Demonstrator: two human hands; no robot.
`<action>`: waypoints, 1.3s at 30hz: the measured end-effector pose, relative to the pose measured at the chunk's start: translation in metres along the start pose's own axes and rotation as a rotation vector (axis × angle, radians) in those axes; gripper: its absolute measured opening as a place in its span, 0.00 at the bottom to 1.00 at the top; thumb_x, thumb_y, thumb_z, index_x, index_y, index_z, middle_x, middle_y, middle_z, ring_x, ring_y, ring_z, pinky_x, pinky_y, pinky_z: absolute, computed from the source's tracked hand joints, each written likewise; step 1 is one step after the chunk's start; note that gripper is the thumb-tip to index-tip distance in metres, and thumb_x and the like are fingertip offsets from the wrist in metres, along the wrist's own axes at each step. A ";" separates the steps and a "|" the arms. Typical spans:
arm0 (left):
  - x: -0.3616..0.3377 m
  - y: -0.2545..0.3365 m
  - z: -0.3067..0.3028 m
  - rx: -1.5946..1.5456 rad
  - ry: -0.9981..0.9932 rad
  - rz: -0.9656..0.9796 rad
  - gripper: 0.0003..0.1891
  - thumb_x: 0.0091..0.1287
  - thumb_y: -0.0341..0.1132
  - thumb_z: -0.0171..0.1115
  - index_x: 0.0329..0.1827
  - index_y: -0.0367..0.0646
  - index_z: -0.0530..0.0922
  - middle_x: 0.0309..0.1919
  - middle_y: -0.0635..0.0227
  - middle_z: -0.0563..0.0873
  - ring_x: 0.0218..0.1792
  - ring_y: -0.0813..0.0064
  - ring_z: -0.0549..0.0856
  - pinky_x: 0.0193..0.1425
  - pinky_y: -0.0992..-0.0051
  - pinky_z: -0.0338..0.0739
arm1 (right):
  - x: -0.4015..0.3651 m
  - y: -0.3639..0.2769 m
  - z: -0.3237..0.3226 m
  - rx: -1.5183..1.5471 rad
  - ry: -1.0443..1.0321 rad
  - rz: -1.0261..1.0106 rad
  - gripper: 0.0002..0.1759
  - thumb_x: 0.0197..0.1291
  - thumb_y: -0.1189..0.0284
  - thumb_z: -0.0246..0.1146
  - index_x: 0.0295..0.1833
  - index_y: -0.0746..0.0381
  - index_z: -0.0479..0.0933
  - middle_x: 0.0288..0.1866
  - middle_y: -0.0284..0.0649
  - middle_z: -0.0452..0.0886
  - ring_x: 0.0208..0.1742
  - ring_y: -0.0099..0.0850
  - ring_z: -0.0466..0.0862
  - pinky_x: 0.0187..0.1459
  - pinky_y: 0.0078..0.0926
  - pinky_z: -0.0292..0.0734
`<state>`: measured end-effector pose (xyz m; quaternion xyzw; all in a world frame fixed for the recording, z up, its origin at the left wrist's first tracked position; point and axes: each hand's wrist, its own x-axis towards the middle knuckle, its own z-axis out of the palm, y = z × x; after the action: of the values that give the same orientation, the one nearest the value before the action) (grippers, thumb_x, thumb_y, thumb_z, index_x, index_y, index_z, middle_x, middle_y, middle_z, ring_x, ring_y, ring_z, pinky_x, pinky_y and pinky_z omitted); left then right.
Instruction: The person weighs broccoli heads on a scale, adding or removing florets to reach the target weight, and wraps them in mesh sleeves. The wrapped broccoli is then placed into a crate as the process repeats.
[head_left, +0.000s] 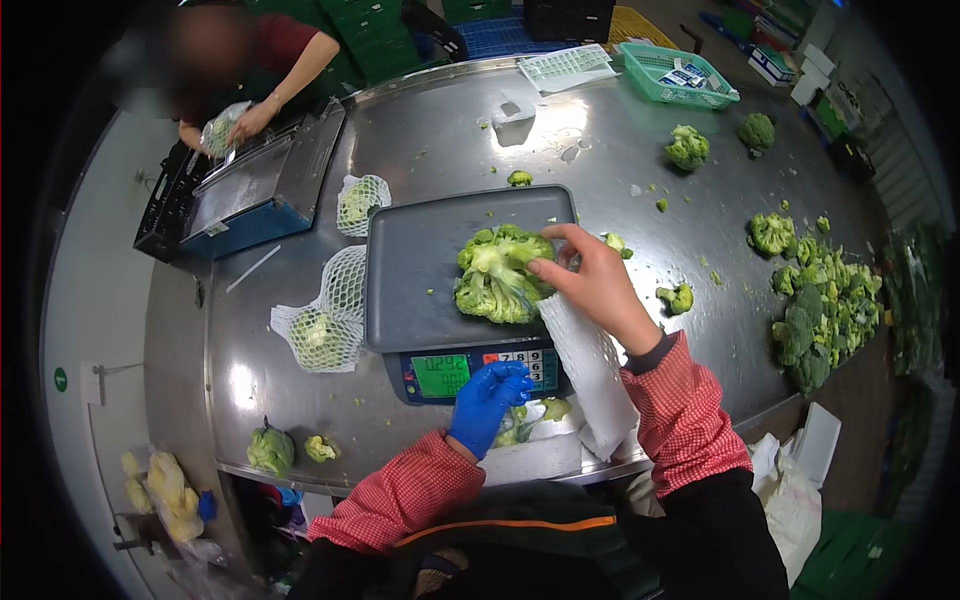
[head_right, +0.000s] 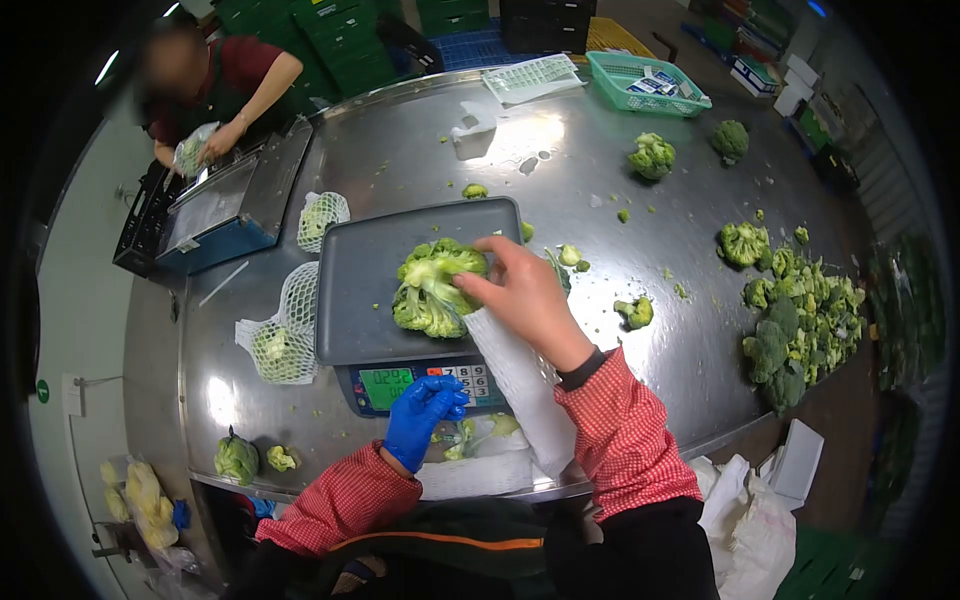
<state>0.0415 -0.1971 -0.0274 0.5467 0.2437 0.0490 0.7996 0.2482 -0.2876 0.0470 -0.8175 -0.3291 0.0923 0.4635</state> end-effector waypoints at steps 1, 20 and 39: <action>0.000 0.000 0.000 0.000 -0.002 0.000 0.09 0.70 0.28 0.55 0.50 0.37 0.76 0.39 0.63 0.83 0.39 0.76 0.83 0.46 0.76 0.79 | -0.002 0.001 0.000 0.012 -0.008 0.005 0.23 0.54 0.60 0.68 0.53 0.61 0.77 0.28 0.42 0.79 0.29 0.34 0.80 0.32 0.30 0.73; 0.008 -0.009 0.002 0.109 -0.088 0.004 0.12 0.70 0.29 0.55 0.53 0.34 0.75 0.43 0.61 0.84 0.41 0.76 0.83 0.47 0.76 0.80 | 0.005 -0.017 0.012 -0.526 -0.017 -0.498 0.05 0.56 0.72 0.61 0.32 0.61 0.72 0.35 0.43 0.74 0.26 0.45 0.80 0.27 0.41 0.76; 0.019 0.012 0.016 0.026 -0.117 0.052 0.15 0.68 0.29 0.60 0.55 0.35 0.73 0.45 0.64 0.83 0.47 0.74 0.82 0.54 0.75 0.77 | 0.005 0.010 0.000 0.420 0.158 -0.059 0.10 0.68 0.68 0.56 0.44 0.64 0.76 0.29 0.31 0.77 0.29 0.17 0.71 0.32 0.15 0.67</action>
<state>0.0675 -0.1993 -0.0189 0.5651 0.1830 0.0344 0.8037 0.2568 -0.2877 0.0397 -0.6976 -0.2892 0.0807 0.6506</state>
